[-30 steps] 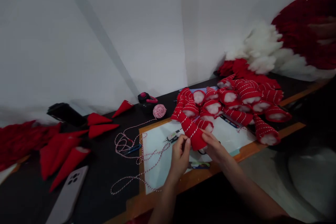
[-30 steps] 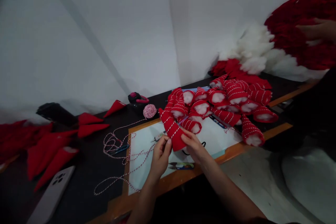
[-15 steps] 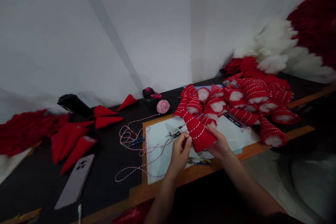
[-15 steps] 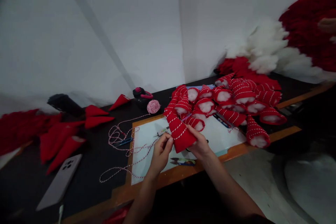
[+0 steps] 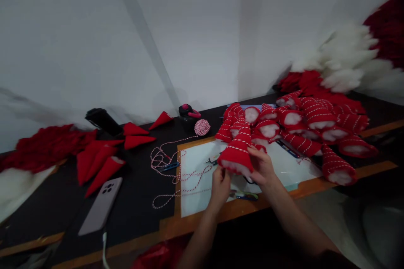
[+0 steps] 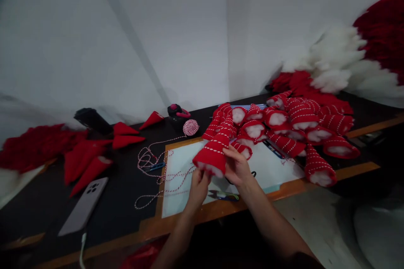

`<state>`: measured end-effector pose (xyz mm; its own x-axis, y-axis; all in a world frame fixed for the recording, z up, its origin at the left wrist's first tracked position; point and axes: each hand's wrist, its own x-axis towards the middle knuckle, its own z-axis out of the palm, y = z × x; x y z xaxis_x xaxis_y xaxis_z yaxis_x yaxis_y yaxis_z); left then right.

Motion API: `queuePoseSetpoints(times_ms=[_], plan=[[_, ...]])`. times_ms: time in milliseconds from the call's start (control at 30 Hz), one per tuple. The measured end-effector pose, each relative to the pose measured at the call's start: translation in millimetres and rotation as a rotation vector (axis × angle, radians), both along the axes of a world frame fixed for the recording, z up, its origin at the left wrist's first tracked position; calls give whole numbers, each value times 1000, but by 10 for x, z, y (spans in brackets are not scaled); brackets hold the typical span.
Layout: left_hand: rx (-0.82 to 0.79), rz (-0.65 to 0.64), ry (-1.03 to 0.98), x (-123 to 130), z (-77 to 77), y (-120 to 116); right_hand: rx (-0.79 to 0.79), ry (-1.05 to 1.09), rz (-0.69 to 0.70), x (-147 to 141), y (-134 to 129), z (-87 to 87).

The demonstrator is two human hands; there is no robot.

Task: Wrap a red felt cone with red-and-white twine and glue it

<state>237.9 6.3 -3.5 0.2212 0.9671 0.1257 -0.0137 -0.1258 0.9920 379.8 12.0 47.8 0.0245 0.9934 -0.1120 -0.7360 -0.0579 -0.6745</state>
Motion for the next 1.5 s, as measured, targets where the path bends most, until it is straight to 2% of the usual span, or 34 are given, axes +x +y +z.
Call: queuePoseSetpoints(times_ms=[67,133,200,300,400,500,600,667,800,967,1133,1233,1367,1500], plan=[[115,11,164,76,7,-109,65,23,-90,-120,68,67],[235,-31,333,123,71,-253,131,27,-189,-215,140,115],[331,-98,440,120,191,-393,198,-4,-277,-259,206,120],[389,-165,465,10,452,-504,280,-68,-358,-217,274,43],[391,-116,432,-158,736,-447,294,-103,-374,-104,279,-68],[425,-86,444,-276,964,-275,272,-136,-355,-23,229,-140],[473,-114,489,-310,1104,-86,239,-153,-326,-10,167,-169],[478,-124,518,-313,1145,21,218,-130,-299,-18,137,-180],[419,-94,535,-343,1098,183,132,-4,-272,-25,110,-192],[298,-82,430,-390,900,306,40,101,-227,-48,89,-158],[198,-90,223,-346,701,342,46,227,-55,-48,54,-66],[191,-49,76,-266,563,306,56,311,74,-22,33,-36],[327,12,-11,-147,398,195,68,463,165,-19,27,-73],[679,60,94,-90,330,72,98,545,153,-80,19,-109]])
